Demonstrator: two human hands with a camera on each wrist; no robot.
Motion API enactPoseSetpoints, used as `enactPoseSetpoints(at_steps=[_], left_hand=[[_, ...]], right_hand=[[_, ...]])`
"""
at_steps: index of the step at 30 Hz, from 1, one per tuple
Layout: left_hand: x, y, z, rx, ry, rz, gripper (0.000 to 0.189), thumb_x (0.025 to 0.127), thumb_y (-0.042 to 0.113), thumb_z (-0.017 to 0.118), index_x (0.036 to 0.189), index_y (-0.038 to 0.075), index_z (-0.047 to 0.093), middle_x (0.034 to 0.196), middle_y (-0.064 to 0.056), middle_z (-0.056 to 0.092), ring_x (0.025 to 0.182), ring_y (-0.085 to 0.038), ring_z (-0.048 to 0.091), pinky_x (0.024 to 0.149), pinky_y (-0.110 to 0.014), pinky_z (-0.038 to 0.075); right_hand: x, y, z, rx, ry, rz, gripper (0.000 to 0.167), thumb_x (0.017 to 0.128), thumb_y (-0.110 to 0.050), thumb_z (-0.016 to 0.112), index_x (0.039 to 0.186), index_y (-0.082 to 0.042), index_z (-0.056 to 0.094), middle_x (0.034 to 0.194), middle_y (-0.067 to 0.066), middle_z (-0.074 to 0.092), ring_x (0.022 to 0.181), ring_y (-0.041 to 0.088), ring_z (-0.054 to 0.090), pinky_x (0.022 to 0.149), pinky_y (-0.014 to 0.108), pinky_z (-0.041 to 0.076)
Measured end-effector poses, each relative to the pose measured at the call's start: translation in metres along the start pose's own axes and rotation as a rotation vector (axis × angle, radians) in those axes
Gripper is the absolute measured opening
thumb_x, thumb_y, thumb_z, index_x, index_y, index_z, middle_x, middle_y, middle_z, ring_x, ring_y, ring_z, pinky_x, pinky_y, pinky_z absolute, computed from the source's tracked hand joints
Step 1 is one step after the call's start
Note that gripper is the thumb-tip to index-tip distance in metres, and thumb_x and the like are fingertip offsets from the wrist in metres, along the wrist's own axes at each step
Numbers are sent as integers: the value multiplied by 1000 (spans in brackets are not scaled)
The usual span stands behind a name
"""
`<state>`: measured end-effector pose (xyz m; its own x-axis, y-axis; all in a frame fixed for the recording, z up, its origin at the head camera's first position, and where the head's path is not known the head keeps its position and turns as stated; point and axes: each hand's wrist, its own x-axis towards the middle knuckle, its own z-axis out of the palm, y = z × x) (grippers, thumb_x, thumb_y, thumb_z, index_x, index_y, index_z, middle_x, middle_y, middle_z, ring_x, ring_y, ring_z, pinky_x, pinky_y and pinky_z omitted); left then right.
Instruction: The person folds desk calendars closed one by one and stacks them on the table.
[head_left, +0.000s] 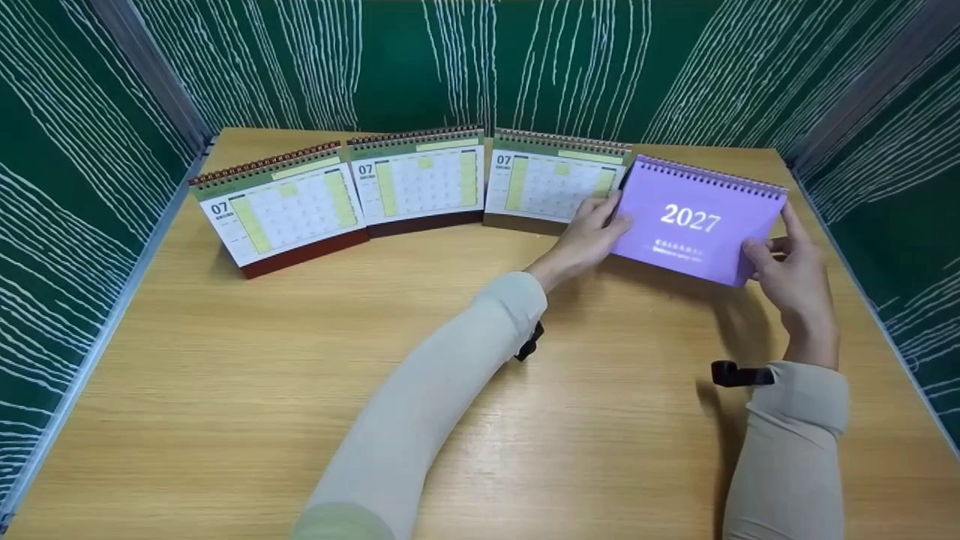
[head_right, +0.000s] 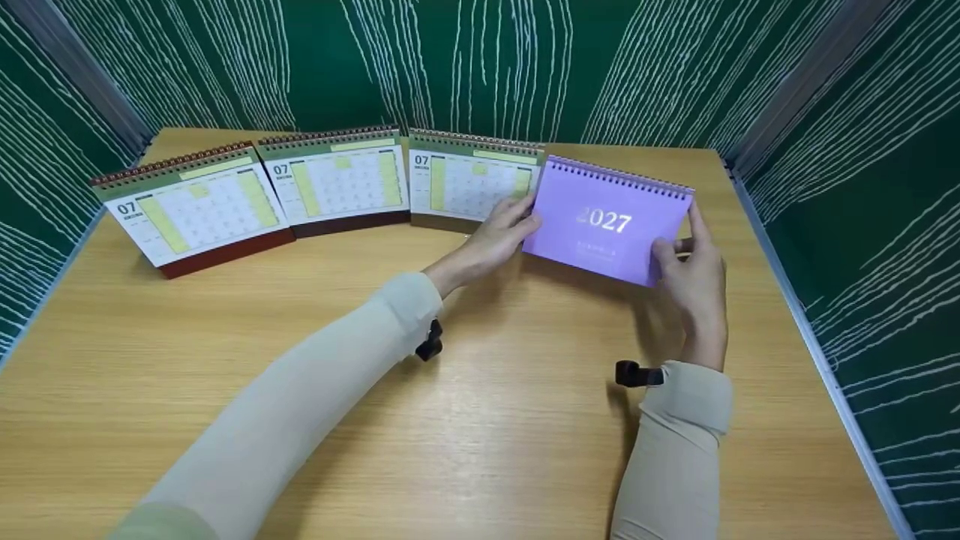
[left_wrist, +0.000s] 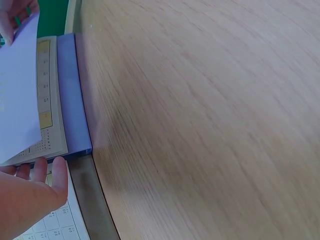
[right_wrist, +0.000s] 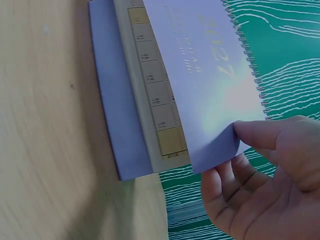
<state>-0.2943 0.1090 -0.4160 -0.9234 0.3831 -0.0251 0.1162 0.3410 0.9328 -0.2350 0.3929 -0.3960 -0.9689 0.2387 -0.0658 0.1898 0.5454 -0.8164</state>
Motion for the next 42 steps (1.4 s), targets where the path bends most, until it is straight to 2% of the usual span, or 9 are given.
enactPoseSetpoints(at_steps=[9, 14, 18, 21, 23, 29, 36, 42], left_hand=[[0, -1, 2, -18, 6, -3, 66, 112, 38, 49, 170, 18, 24, 161, -1, 36, 145, -12, 40, 119, -21, 32], [2, -3, 4, -7, 16, -5, 67, 112, 38, 51, 170, 18, 25, 165, -2, 34, 149, -13, 37, 122, -21, 28], [2, -2, 5, -5, 21, -10, 67, 111, 37, 51, 170, 19, 25, 164, -2, 35, 149, -13, 38, 123, -22, 29], [1, -1, 5, -7, 22, -16, 66, 112, 38, 51, 170, 21, 25, 163, -1, 36, 149, -13, 39, 123, -24, 30], [0, -1, 4, -10, 22, -17, 66, 112, 38, 50, 170, 22, 25, 163, -1, 36, 149, -13, 39, 123, -25, 31], [-1, -2, 5, -5, 23, -28, 66, 112, 41, 50, 171, 27, 23, 162, 2, 36, 149, -12, 38, 123, -27, 32], [0, -3, 7, 2, 30, -31, 68, 111, 40, 52, 171, 28, 21, 162, 2, 36, 149, -11, 39, 123, -26, 31], [0, -4, 6, 16, 20, -14, 69, 111, 39, 53, 171, 27, 20, 164, 1, 33, 151, -13, 37, 124, -26, 30]], right_hand=[[3, 1, 6, -4, 44, 13, 74, 111, -33, 52, 166, -51, 6, 130, -3, 49, 113, 9, 46, 85, 12, 54], [4, 1, 10, -23, 59, 48, 72, 112, -38, 49, 167, -50, 4, 146, 8, 47, 125, 19, 45, 88, 11, 52], [6, 2, 12, -46, 83, 45, 71, 112, -39, 48, 166, -51, 4, 164, 16, 35, 135, 29, 44, 104, 26, 53], [8, 3, 14, -47, 110, 30, 69, 112, -37, 48, 166, -53, 7, 170, 16, 27, 143, 32, 41, 117, 40, 47], [10, 3, 16, -42, 125, 15, 69, 112, -35, 49, 166, -53, 10, 171, 15, 23, 147, 31, 38, 121, 43, 43], [11, 5, 19, -21, 133, -31, 68, 112, -31, 48, 167, -49, 10, 165, 14, 40, 139, 29, 47, 119, 41, 44], [10, 5, 19, 9, 102, 4, 68, 114, -32, 45, 165, -52, 4, 167, 13, 39, 141, 28, 45, 122, 42, 41], [9, 4, 19, 13, 122, 12, 67, 114, -31, 44, 164, -55, 6, 167, 11, 40, 137, 27, 45, 121, 41, 42]])
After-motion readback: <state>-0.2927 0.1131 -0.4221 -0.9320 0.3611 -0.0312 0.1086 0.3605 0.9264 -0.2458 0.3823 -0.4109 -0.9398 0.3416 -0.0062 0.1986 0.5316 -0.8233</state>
